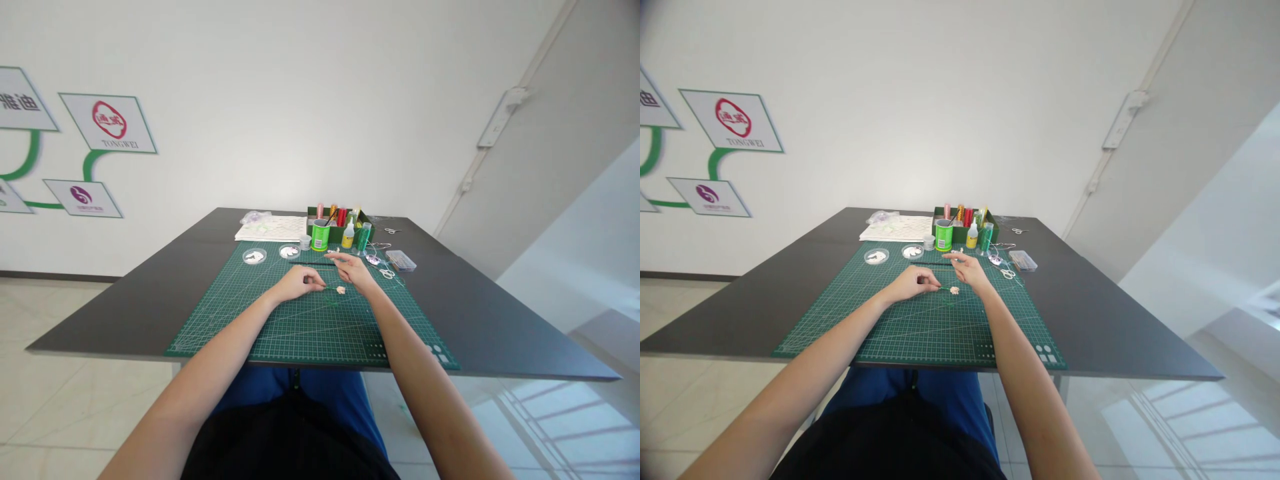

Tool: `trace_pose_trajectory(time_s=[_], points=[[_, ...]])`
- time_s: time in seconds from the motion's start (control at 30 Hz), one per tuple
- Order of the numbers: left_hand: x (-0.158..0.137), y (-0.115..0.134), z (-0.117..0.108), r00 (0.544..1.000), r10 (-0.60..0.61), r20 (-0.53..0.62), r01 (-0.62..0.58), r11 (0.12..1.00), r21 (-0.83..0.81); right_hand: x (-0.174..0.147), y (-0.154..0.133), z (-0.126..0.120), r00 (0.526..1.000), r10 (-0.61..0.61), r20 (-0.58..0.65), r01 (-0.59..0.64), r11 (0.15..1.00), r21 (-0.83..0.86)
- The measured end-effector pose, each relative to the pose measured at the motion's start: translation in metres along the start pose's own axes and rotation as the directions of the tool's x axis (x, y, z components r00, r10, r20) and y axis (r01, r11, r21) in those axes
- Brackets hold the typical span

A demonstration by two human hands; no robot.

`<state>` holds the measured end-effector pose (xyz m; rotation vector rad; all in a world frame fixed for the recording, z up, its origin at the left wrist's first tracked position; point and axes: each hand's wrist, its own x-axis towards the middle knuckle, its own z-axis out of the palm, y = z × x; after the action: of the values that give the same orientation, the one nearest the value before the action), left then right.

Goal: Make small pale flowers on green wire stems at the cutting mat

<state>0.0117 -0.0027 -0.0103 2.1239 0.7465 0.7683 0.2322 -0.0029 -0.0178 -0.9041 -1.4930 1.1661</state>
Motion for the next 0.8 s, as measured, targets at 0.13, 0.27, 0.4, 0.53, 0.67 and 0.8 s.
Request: trace_pose_trajectory(time_s=[0.13,0.27,0.4,0.53,0.67,0.8], points=[[0.0001,0.0005,-0.0001,1.000,-0.008,-0.009,0.008,0.999,-0.041,0.0004,0.0035,-0.0002,1.000,0.009,-0.003,-0.009,0.999,-0.042],[0.0004,-0.0001,0.0001,0.999,0.003,-0.034,-0.005,0.998,-0.069,0.0011,0.0064,-0.0003,0.999,0.038,-0.013,-0.039,0.994,-0.106],[-0.0002,0.0003,-0.0004,0.997,0.008,-0.077,-0.016,0.995,-0.100,0.0021,0.0072,-0.0004,0.998,0.066,-0.022,-0.069,0.980,-0.187],[-0.0011,0.0027,-0.0013,0.993,0.003,-0.116,-0.019,0.991,-0.133,0.0029,0.0081,-0.0005,0.994,0.099,-0.038,-0.105,0.972,-0.212],[-0.0011,0.0036,-0.0018,0.989,0.002,-0.148,-0.025,0.987,-0.159,0.0027,0.0075,-0.0001,0.993,0.110,-0.038,-0.116,0.972,-0.204],[-0.0002,0.0020,-0.0029,0.984,-0.017,-0.177,-0.016,0.983,-0.184,0.0010,0.0039,0.0012,0.991,0.130,-0.039,-0.135,0.971,-0.196]])
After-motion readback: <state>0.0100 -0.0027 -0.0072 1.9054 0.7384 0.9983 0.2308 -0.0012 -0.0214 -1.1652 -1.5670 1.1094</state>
